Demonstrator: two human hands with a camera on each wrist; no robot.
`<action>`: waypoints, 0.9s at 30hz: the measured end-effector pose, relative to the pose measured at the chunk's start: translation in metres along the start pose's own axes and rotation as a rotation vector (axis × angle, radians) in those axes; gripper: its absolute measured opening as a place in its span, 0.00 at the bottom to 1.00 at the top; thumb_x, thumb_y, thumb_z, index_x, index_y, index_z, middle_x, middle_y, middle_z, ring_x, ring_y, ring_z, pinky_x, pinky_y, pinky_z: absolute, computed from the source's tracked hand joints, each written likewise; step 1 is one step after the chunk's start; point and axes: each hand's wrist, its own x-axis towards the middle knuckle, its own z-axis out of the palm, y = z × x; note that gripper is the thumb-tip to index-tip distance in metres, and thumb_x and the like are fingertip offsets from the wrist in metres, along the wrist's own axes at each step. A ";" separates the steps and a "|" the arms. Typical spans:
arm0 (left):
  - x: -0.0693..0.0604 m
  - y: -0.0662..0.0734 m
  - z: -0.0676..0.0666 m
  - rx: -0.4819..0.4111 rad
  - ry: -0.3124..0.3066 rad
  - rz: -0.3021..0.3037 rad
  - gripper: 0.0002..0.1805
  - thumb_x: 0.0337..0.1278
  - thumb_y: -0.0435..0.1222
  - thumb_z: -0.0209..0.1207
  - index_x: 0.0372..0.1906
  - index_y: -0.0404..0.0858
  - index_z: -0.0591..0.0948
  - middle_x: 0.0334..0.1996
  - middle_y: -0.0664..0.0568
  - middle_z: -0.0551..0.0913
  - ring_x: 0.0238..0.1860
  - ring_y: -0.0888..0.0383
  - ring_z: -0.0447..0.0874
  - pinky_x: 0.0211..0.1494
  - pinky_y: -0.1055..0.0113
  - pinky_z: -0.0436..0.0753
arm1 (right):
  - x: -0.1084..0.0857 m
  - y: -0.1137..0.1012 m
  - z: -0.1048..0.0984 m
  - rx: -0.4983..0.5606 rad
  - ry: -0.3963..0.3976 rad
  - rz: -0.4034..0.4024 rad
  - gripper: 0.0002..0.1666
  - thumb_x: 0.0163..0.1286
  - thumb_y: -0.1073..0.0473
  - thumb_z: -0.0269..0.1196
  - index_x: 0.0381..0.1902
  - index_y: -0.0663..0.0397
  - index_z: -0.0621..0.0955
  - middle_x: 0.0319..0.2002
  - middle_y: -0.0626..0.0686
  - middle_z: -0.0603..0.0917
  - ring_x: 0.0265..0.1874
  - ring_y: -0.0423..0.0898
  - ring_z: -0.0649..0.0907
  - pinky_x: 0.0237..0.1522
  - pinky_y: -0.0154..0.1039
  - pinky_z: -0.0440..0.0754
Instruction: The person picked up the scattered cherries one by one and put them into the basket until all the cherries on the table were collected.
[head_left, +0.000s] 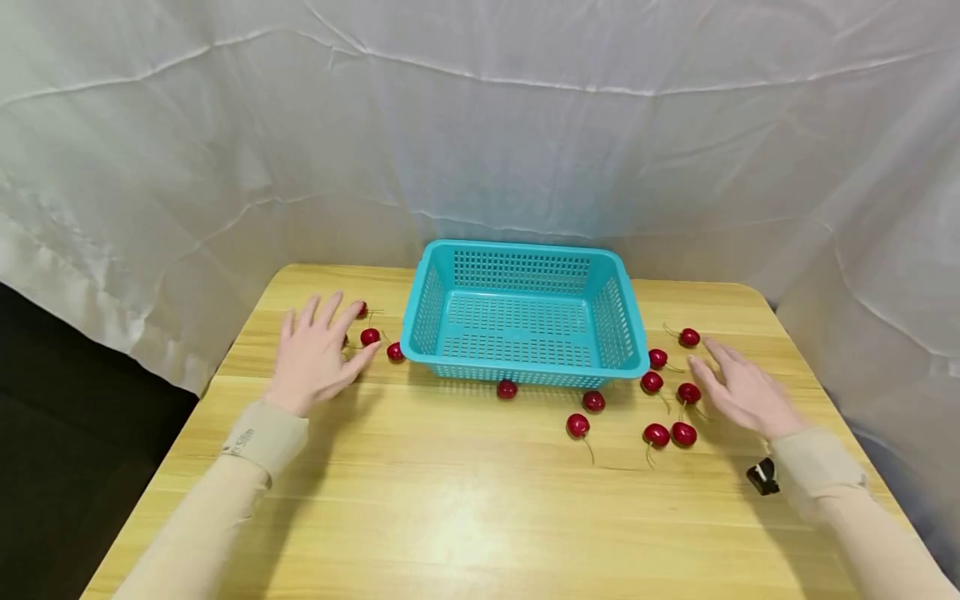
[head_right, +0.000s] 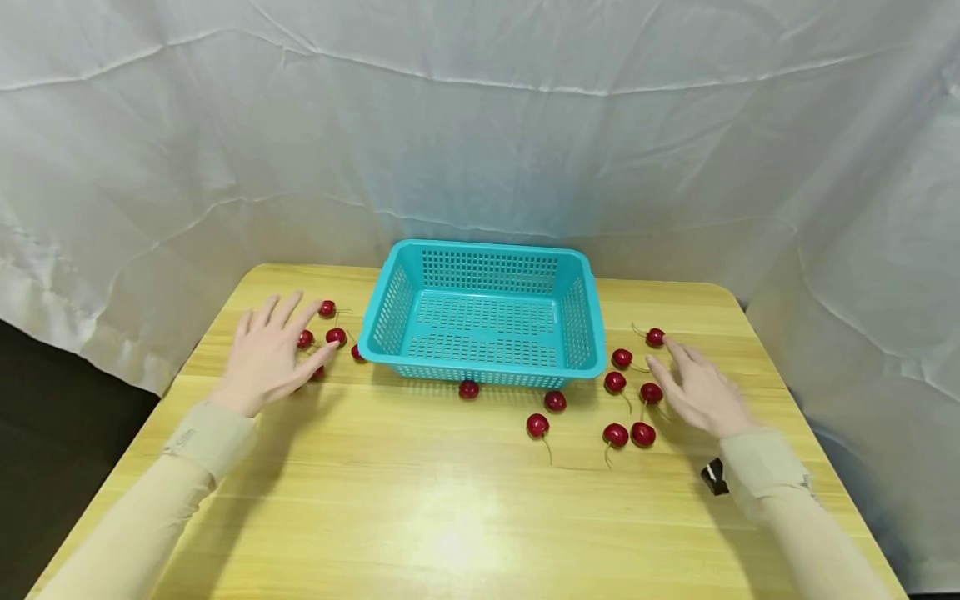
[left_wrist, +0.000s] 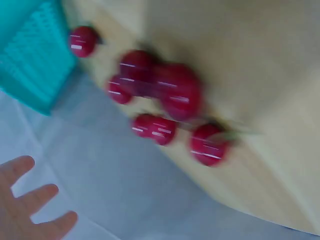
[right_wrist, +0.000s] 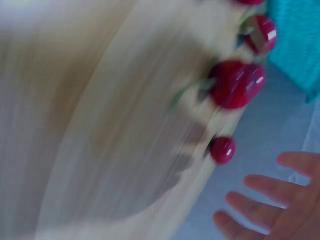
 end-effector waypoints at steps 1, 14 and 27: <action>0.004 0.007 -0.001 -0.005 0.023 0.037 0.38 0.64 0.62 0.53 0.72 0.46 0.69 0.75 0.40 0.65 0.75 0.33 0.59 0.73 0.30 0.56 | -0.001 -0.004 0.000 0.041 0.031 -0.012 0.43 0.81 0.37 0.41 0.78 0.65 0.55 0.72 0.78 0.61 0.67 0.80 0.64 0.63 0.76 0.62; 0.033 0.101 0.023 0.008 0.011 0.518 0.23 0.73 0.51 0.52 0.60 0.41 0.80 0.56 0.47 0.85 0.58 0.47 0.83 0.62 0.50 0.81 | -0.010 -0.060 0.013 0.157 0.304 -0.296 0.15 0.69 0.64 0.62 0.51 0.68 0.82 0.46 0.67 0.85 0.34 0.59 0.88 0.34 0.54 0.86; 0.023 0.097 0.040 -0.009 0.006 0.539 0.16 0.73 0.51 0.53 0.43 0.44 0.81 0.39 0.52 0.90 0.34 0.52 0.89 0.35 0.60 0.86 | -0.013 -0.061 0.025 0.131 0.303 -0.370 0.11 0.64 0.67 0.65 0.44 0.65 0.85 0.34 0.55 0.85 0.21 0.31 0.70 0.24 0.30 0.71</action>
